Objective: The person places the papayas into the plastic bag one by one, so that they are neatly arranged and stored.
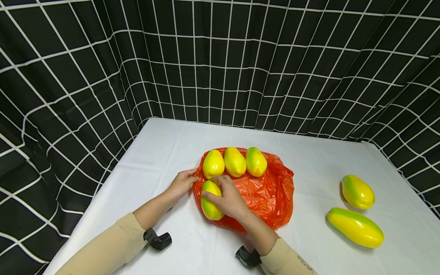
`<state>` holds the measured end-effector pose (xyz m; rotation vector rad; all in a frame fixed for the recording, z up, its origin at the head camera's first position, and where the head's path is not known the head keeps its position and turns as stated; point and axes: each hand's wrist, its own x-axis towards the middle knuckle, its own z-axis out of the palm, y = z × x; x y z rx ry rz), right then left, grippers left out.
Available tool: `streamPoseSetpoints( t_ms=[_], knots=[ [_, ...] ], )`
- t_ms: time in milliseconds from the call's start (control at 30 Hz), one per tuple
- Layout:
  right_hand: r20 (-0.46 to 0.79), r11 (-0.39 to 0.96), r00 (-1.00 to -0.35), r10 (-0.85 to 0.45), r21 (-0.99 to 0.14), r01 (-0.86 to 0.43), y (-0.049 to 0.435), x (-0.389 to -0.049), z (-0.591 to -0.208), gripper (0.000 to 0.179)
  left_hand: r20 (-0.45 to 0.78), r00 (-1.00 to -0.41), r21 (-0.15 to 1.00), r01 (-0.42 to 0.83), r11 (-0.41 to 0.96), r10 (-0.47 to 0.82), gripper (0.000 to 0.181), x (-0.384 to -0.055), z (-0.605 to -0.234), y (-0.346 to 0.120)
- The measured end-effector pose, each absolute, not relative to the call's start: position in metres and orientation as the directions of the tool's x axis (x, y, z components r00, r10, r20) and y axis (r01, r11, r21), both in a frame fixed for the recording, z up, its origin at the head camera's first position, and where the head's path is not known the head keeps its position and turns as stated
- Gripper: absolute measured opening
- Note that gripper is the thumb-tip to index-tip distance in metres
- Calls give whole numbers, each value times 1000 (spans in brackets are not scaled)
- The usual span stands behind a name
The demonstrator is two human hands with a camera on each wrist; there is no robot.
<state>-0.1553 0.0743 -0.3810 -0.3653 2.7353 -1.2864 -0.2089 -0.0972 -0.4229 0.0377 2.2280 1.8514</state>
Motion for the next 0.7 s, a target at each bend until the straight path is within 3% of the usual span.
streamPoseSetpoints(
  t_ms=[700],
  knots=[
    [18,660,-969,-247,-729,-181,74,-153,-379,58,-185,-970,965,-149,216,160,42,-209,-422,-96]
  ],
)
